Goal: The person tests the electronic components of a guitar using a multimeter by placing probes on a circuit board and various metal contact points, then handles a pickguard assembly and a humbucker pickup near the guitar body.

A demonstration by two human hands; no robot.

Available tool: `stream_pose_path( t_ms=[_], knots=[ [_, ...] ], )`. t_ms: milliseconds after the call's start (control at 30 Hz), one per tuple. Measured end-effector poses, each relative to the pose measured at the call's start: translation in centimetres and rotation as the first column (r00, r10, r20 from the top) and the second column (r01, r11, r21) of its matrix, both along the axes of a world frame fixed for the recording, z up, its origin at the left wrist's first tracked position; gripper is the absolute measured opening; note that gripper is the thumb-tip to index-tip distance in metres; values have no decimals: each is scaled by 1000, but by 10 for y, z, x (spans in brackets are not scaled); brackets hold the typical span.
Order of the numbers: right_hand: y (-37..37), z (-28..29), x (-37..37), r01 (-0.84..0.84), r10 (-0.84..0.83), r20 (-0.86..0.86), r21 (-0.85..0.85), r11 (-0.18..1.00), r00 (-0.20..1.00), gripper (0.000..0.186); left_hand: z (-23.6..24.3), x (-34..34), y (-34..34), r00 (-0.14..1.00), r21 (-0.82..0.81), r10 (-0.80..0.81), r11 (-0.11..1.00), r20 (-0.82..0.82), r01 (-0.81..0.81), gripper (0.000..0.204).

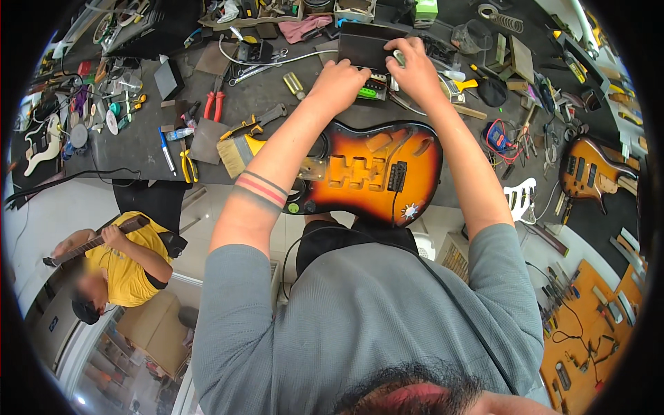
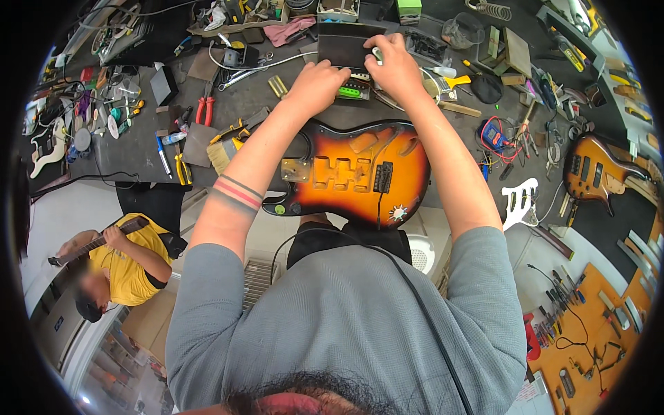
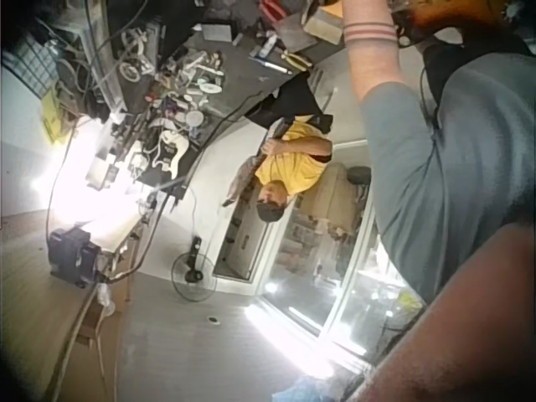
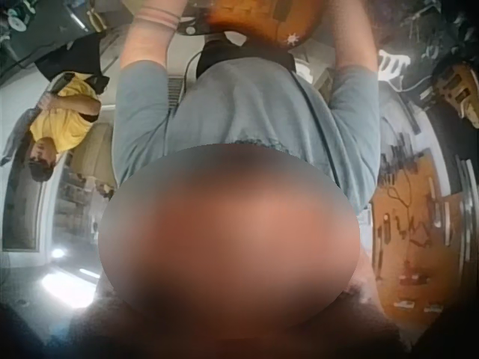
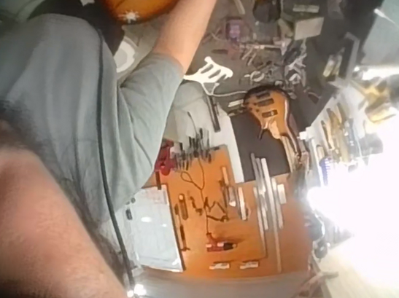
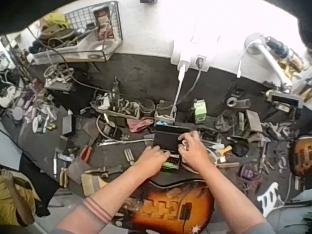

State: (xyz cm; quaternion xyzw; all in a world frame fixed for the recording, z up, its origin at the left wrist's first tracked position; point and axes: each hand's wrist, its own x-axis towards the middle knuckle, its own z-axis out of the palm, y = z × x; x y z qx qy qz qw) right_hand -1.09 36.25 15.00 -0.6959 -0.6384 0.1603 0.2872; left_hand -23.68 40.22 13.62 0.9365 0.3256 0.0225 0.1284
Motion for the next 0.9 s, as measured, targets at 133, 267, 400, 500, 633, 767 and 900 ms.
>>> stream_pose_path(
  t_ms=[133,267,400,500,633,767,900],
  knots=[
    [1,-7,4,-68,69,33,-25,997,997,28,13,-5,3,990,-10,-91,996,109,93,30],
    [2,-7,1,-40,40,25,-3,999,999,27,36,-22,14,952,-99,58,995,300,-30,31],
    [5,-6,4,-34,32,32,71,997,999,30,40,-45,5,803,-486,448,843,393,-233,34],
    [11,-18,13,-181,184,-35,77,980,982,34,20,-62,-3,639,-759,673,618,373,-208,38],
    [10,-17,9,-122,123,-40,26,992,992,36,4,-71,-18,252,-974,941,218,224,53,32],
    [0,-7,-4,-94,97,57,-39,995,994,34,-20,-64,-18,181,-974,957,223,225,31,22],
    [-18,-5,-12,-70,135,333,-200,977,933,26,-29,-24,0,516,-583,716,691,470,-428,56]
  ],
)
